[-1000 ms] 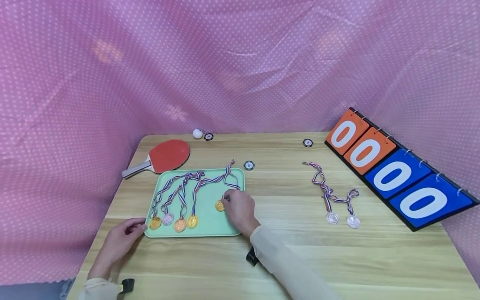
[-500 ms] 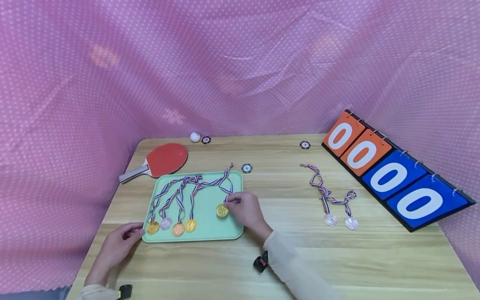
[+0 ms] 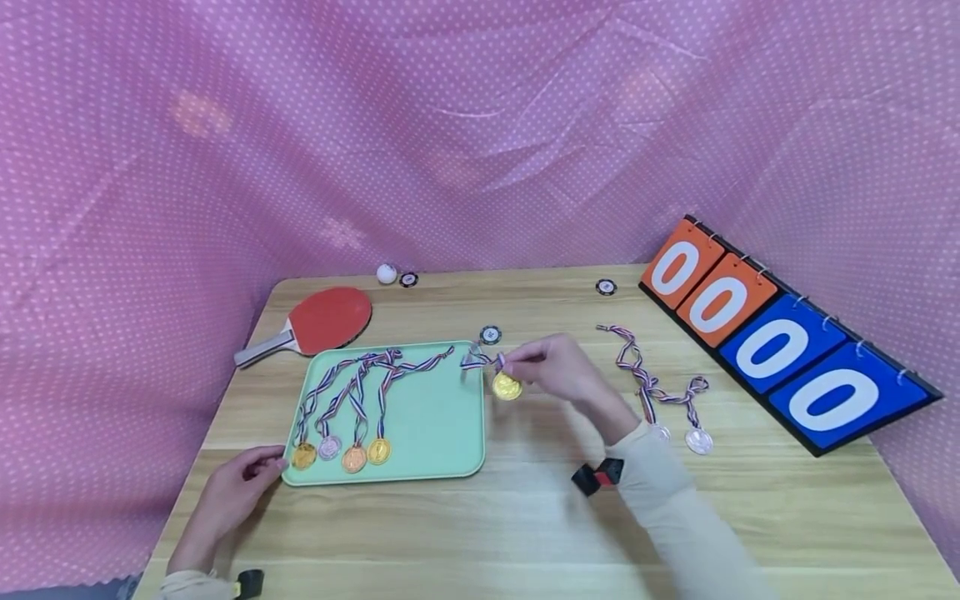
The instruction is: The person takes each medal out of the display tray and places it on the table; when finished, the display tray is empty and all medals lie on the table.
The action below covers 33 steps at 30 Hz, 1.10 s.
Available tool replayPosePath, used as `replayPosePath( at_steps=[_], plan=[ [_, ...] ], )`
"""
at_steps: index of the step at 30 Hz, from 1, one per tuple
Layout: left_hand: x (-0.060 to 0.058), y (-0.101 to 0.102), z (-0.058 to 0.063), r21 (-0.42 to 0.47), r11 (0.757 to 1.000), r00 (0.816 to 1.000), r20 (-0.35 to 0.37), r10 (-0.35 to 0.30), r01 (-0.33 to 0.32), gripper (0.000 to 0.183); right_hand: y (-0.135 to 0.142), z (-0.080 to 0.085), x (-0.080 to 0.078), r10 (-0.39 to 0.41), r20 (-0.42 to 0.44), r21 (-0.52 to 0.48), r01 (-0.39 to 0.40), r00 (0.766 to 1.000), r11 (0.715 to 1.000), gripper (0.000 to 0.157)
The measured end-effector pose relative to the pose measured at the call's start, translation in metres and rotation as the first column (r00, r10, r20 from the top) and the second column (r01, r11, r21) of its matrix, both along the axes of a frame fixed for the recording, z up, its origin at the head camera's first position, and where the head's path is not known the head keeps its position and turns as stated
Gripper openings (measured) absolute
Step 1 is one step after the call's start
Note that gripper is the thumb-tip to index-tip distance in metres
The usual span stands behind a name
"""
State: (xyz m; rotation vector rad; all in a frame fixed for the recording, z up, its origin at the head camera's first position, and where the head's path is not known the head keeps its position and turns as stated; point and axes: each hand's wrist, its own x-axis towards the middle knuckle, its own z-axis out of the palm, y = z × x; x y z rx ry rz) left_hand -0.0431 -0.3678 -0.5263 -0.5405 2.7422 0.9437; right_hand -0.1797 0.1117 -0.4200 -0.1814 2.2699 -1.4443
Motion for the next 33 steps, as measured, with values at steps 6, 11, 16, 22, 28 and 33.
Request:
replayPosePath(
  at_steps=[6, 11, 16, 22, 28, 33],
  plan=[
    [0.001, 0.0, 0.0, -0.004, 1.0, 1.0, -0.011, -0.01, 0.01, 0.047, 0.038, 0.038, -0.025, -0.079, -0.074, 0.121, 0.088, 0.994, 0.989, 0.032],
    [0.001, 0.001, 0.0, 0.001, 1.0, 1.0, -0.013, -0.009, 0.009, 0.048, 0.059, 0.056, -0.043, -0.242, -0.215, 0.062, 0.261, 0.946, 0.963, 0.037],
    [0.002, 0.001, 0.0, -0.001, 1.0, 1.0, -0.001, 0.001, -0.001, 0.048, 0.075, 0.054, -0.049, -0.324, -0.401, 0.021, 0.362, 0.857, 0.932, 0.033],
    [0.0, 0.001, 0.0, 0.003, 1.0, 1.0, 0.011, 0.008, -0.008, 0.047, 0.098, 0.001, -0.041, -0.244, -0.362, 0.153, 0.315, 0.9, 0.937, 0.031],
    [0.0, 0.002, -0.001, 0.005, 1.0, 1.0, 0.018, 0.015, -0.015, 0.047, 0.118, -0.052, -0.018, -0.15, -0.2, 0.303, 0.206, 0.968, 0.93, 0.027],
    [0.0, 0.002, -0.001, 0.003, 1.0, 1.0, 0.011, 0.022, -0.022, 0.045, 0.128, -0.07, 0.0, -0.08, -0.082, 0.347, 0.104, 0.993, 0.932, 0.023]
  ],
)
